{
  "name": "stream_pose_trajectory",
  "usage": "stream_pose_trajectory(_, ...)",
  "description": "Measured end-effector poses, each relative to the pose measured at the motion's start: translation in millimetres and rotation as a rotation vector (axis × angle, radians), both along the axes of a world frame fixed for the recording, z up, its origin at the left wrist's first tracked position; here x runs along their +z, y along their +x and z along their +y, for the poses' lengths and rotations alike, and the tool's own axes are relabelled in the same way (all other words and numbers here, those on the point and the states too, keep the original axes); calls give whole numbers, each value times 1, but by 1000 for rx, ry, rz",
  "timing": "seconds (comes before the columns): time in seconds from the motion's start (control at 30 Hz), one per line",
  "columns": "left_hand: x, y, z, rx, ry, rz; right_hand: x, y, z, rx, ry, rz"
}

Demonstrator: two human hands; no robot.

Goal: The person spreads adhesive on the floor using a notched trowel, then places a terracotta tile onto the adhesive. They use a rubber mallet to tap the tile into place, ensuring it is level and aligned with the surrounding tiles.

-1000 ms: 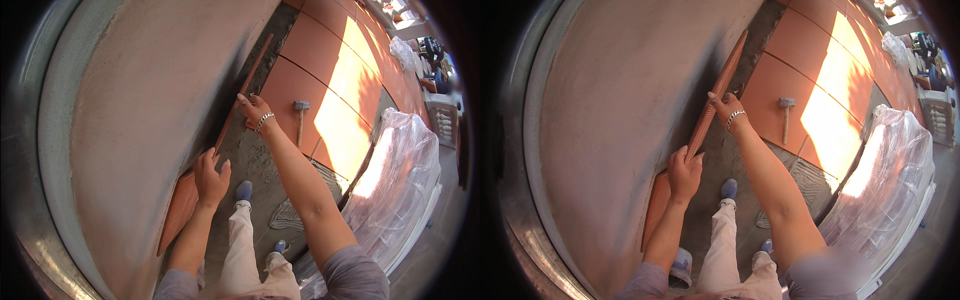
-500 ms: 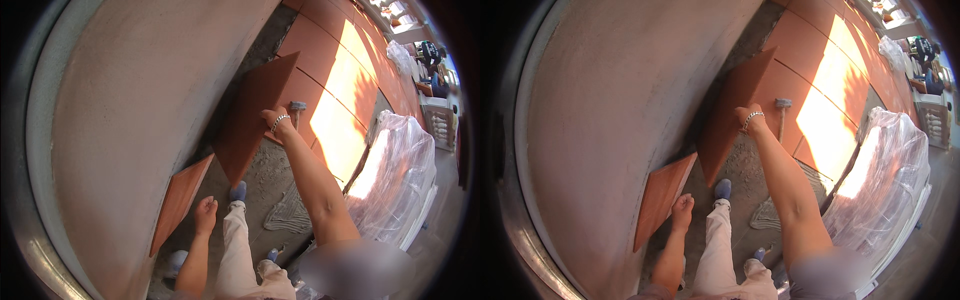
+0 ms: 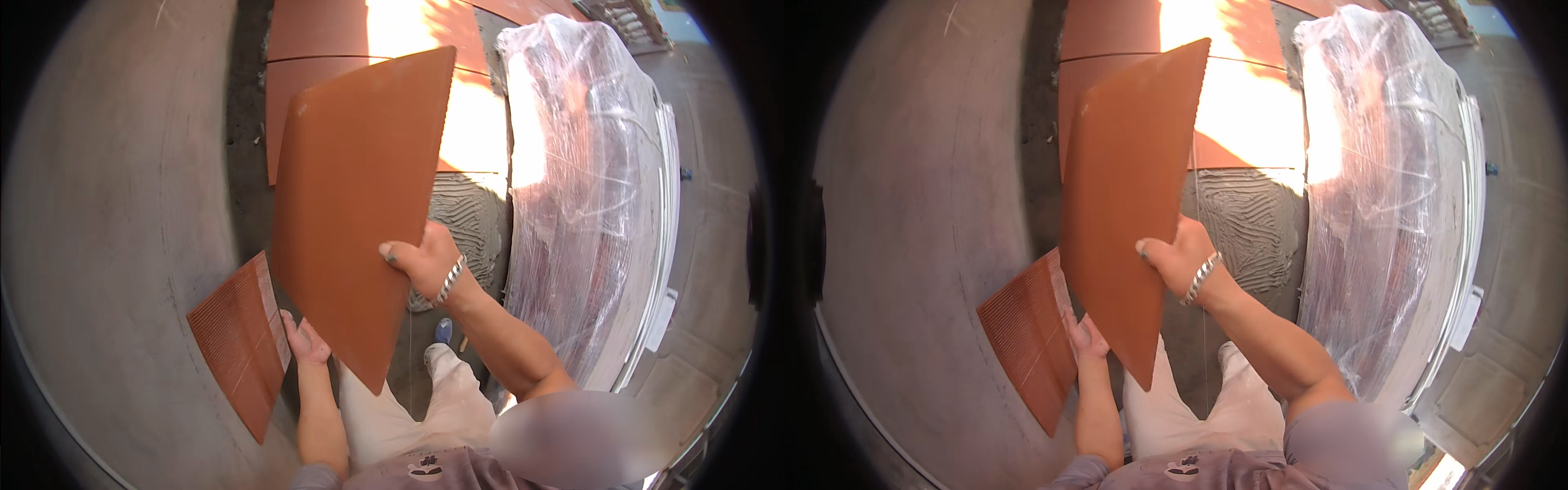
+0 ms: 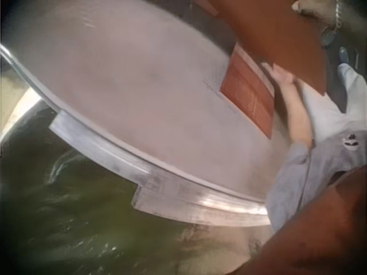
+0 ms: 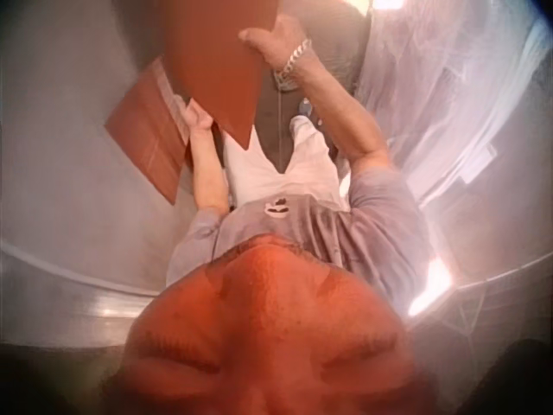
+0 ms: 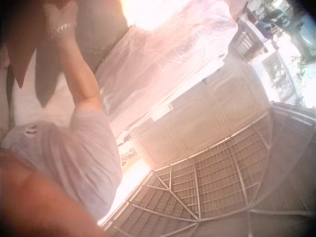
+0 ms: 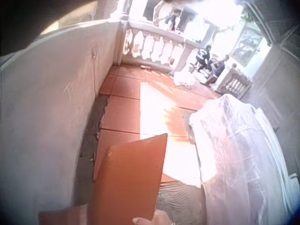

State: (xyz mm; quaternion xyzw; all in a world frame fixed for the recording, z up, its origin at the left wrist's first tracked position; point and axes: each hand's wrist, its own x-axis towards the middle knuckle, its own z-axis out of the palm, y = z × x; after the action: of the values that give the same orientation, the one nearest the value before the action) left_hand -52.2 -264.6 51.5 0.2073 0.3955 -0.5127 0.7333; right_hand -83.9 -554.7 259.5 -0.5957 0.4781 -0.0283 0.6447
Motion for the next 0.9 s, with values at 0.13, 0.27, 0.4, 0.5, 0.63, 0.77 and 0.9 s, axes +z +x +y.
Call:
stream_pose_trajectory(0.13, 34, -50, -4, -103, 172, -106, 24, -119, 22, -102, -37, -38)
stream_pose_trajectory(0.27, 98, -84, 9, -217, 193, -153, 18, -244, 48, -484, 326, -245)
stream_pose_trajectory(0.4, 180, -127, 7, -356, 273, -393, -11, -362, 84, -761, 619, -586)
stream_pose_trajectory(0.5, 225, -181, -12, -544, 401, -616, -41, -441, 110, -854, 828, -664)
stream_pose_trajectory(0.63, 255, -242, -56, -630, 512, -823, -80, -520, 145, -946, 1081, -708)
stream_pose_trajectory(0.77, 266, -293, -85, -761, 538, -942, -123, -568, 169, -952, 1194, -675)
stream_pose_trajectory(0.9, 240, -329, -98, -864, 564, -1094, -218, -586, 168, -1204, 1273, -438)
